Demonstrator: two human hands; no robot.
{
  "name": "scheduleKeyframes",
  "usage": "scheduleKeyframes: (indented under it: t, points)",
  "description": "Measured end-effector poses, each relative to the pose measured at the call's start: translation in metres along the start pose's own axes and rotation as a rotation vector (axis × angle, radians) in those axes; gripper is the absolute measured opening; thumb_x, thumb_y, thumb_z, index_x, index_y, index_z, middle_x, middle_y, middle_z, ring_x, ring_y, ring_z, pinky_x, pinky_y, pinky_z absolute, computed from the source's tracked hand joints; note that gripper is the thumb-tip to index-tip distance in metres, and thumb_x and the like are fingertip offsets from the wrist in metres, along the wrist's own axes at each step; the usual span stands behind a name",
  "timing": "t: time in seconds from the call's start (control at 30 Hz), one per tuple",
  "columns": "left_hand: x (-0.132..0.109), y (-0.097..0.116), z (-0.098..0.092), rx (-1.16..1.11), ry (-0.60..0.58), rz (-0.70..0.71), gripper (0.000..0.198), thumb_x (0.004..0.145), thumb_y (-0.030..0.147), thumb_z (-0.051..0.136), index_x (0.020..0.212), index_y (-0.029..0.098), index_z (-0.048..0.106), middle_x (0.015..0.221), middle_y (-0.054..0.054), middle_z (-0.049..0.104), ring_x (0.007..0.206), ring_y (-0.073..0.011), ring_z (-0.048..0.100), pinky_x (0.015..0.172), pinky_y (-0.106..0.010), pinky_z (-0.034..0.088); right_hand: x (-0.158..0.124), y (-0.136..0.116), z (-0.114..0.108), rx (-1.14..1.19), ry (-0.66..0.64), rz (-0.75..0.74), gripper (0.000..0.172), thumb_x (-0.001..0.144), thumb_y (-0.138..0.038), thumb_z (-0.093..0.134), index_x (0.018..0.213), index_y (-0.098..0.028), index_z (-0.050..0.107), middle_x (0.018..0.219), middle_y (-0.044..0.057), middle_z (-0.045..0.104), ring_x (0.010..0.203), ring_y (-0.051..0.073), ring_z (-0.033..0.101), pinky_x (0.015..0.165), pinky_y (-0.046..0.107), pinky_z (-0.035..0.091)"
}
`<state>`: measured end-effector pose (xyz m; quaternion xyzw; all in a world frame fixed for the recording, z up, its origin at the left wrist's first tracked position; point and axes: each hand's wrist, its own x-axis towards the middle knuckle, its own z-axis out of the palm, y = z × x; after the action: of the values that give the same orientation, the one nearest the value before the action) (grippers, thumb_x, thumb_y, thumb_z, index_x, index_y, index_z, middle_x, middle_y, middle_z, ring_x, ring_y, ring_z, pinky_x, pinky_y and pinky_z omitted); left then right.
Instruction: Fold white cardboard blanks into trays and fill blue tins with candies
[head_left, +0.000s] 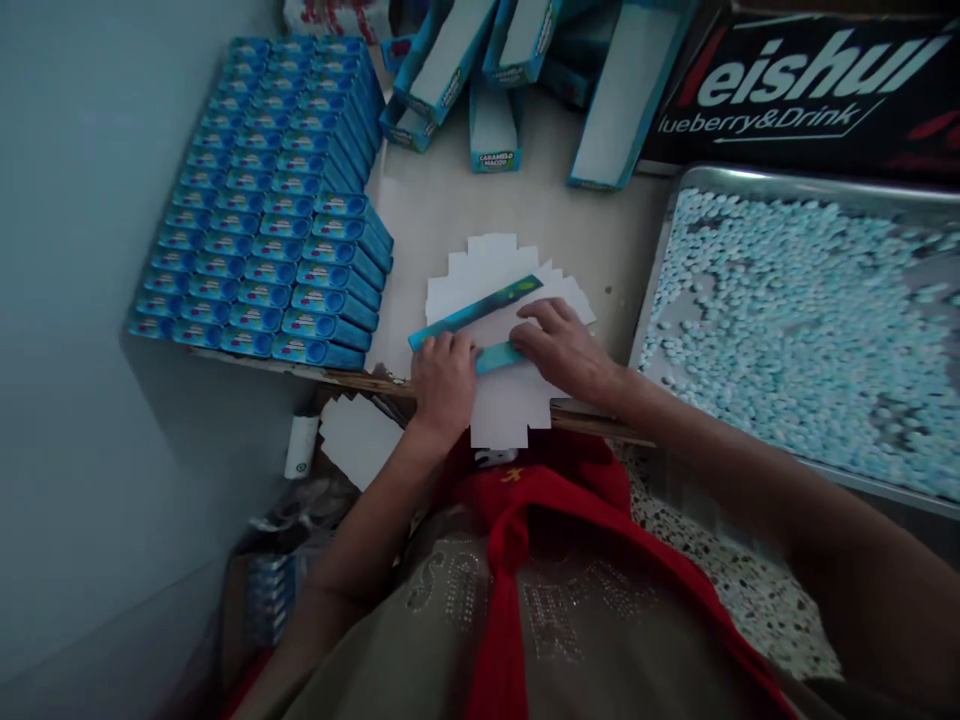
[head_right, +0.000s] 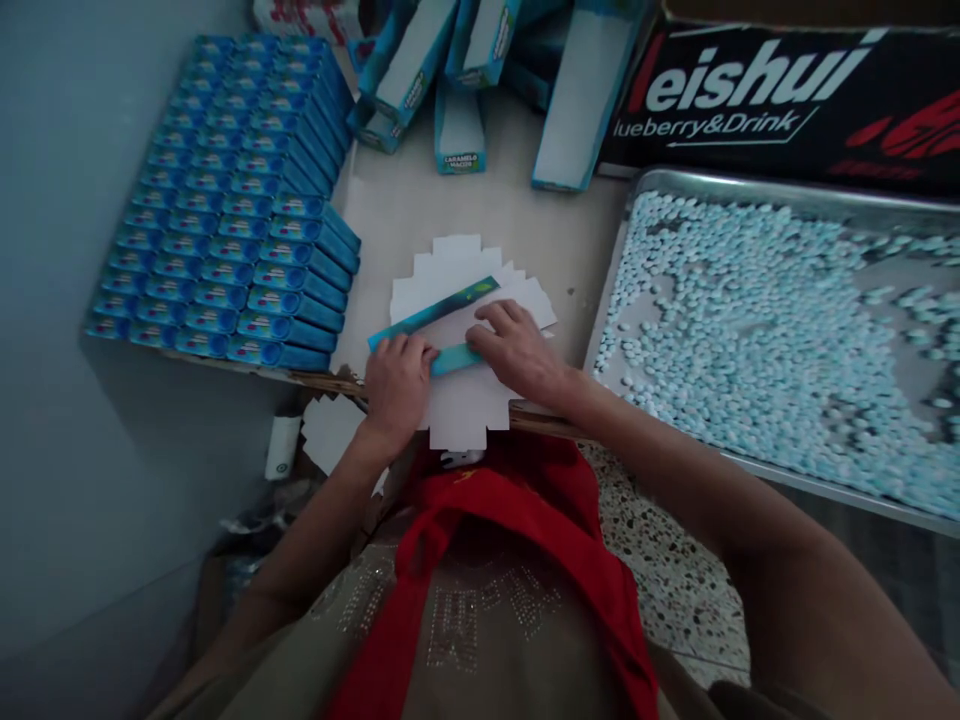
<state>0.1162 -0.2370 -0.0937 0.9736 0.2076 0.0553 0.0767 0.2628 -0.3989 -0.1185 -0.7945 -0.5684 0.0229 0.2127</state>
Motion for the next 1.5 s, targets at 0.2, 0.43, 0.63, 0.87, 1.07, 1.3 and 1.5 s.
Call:
scheduleKeyframes:
  t: [0.2,0.43,0.63,0.87,1.07,1.3,1.5]
  points:
    - [-0.017,-0.006,0.009,-0.037,0.182,0.159,0.029,0.111,0.035,0.048,0.106,0.02,0.072,0.101,-0.012,0.072,0.097,-0.0285,0.062,0.089,-0.042,0.047,-0.019,-0.015,0.001,-0.235,-0.101,-0.108,0.021,0.107,-0.027,0.053,0.117,-0.019,0.07,0.113,0.014,0.068,0.105,0.031,0.051,0.09,0.043,0.042]
    - [-0.028,0.007,0.012,0.046,-0.016,0.083,0.037,0.111,0.046,0.04,0.111,0.021,0.068,0.113,-0.018,0.071,0.105,-0.0344,0.062,0.09,-0.048,0.047,0.003,-0.015,-0.002,-0.24,-0.21,-0.079,0.023,0.109,-0.029,0.046,0.109,-0.02,0.067,0.111,0.014,0.068,0.101,0.03,0.053,0.084,0.042,0.038]
    - [-0.02,0.005,0.009,0.064,-0.131,0.026,0.041,0.112,0.043,0.037,0.103,0.019,0.068,0.103,-0.019,0.072,0.103,-0.0361,0.063,0.082,-0.046,0.047,0.026,-0.007,-0.014,-0.098,-0.403,-0.073,0.021,0.109,-0.035,0.055,0.107,-0.017,0.066,0.102,0.013,0.073,0.091,0.025,0.06,0.074,0.035,0.034]
    - [-0.02,-0.007,-0.033,-0.032,-0.097,0.18,0.032,0.109,0.046,0.051,0.109,0.022,0.072,0.109,-0.013,0.074,0.107,-0.03,0.065,0.092,-0.041,0.048,0.014,0.001,-0.027,0.056,-0.436,-0.241,0.008,0.106,-0.023,0.062,0.101,-0.019,0.066,0.102,0.012,0.073,0.09,0.022,0.062,0.077,0.034,0.04]
    - [0.046,-0.047,-0.046,-0.068,-0.294,0.091,0.027,0.093,0.048,0.078,0.105,0.024,0.076,0.109,-0.01,0.076,0.107,-0.0292,0.067,0.087,-0.037,0.05,0.011,-0.019,-0.061,-0.037,-0.501,-0.106,0.035,0.11,-0.041,0.054,0.098,-0.016,0.074,0.097,0.014,0.076,0.088,0.026,0.068,0.074,0.037,0.043]
    - [0.057,-0.041,-0.03,-0.011,-0.309,0.04,0.014,0.088,0.038,0.081,0.091,0.025,0.077,0.098,-0.006,0.078,0.099,-0.0292,0.071,0.081,-0.038,0.047,0.064,0.026,-0.06,-0.178,-0.252,-0.074,0.029,0.095,-0.043,0.074,0.115,-0.023,0.079,0.112,0.01,0.078,0.103,0.03,0.066,0.086,0.039,0.044]
    - [0.053,-0.049,-0.039,0.08,-0.343,0.255,0.019,0.097,0.026,0.062,0.099,0.021,0.08,0.103,-0.011,0.076,0.1,-0.0289,0.071,0.076,-0.038,0.049,0.082,0.026,-0.033,-0.296,-0.521,-0.14,0.015,0.093,-0.03,0.072,0.097,-0.017,0.078,0.095,0.012,0.077,0.085,0.026,0.067,0.076,0.038,0.041]
